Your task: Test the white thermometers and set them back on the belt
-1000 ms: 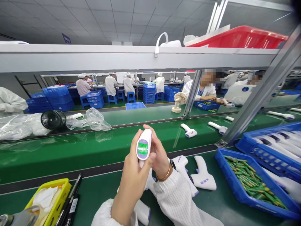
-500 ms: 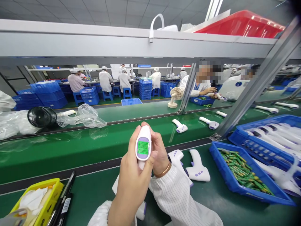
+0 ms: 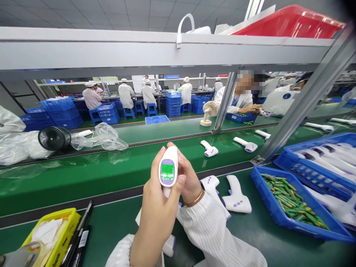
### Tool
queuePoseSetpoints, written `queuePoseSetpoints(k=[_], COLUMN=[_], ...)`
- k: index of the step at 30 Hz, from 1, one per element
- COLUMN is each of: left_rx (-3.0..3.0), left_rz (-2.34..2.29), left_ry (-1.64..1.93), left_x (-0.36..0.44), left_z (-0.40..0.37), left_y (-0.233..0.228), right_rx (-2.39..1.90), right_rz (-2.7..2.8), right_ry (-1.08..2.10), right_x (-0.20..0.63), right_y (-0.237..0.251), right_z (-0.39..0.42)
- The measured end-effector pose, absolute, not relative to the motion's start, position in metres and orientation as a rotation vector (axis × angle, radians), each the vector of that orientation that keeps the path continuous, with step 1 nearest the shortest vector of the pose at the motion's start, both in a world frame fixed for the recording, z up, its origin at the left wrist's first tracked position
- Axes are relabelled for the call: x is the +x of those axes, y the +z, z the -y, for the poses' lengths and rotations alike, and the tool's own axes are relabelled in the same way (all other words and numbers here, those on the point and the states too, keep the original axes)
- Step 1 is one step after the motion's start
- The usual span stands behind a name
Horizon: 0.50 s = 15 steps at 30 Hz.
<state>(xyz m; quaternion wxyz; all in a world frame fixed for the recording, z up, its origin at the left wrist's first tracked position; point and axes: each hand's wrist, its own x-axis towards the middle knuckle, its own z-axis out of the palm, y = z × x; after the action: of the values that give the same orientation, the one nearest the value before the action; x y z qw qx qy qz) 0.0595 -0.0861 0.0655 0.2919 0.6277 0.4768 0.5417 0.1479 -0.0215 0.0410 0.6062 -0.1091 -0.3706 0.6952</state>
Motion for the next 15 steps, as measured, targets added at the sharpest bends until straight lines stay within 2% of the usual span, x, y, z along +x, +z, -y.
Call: queuePoseSetpoints(k=[11, 15], left_rx=[1.675, 1.668], left_rz=[-1.37, -1.52], left_ry=[1.456, 1.635], left_x=[0.0602, 0.0613], left_z=[0.088, 0.0864], left_y=[0.0662, 0.0642], right_rx=[-0.193, -0.205], right_rz=[0.878, 0.913], right_ry=[1.61, 1.574], right_x=[0.1483, 0.145], right_y=[0.0412, 0.045], right_z=[0.0192, 0.0193])
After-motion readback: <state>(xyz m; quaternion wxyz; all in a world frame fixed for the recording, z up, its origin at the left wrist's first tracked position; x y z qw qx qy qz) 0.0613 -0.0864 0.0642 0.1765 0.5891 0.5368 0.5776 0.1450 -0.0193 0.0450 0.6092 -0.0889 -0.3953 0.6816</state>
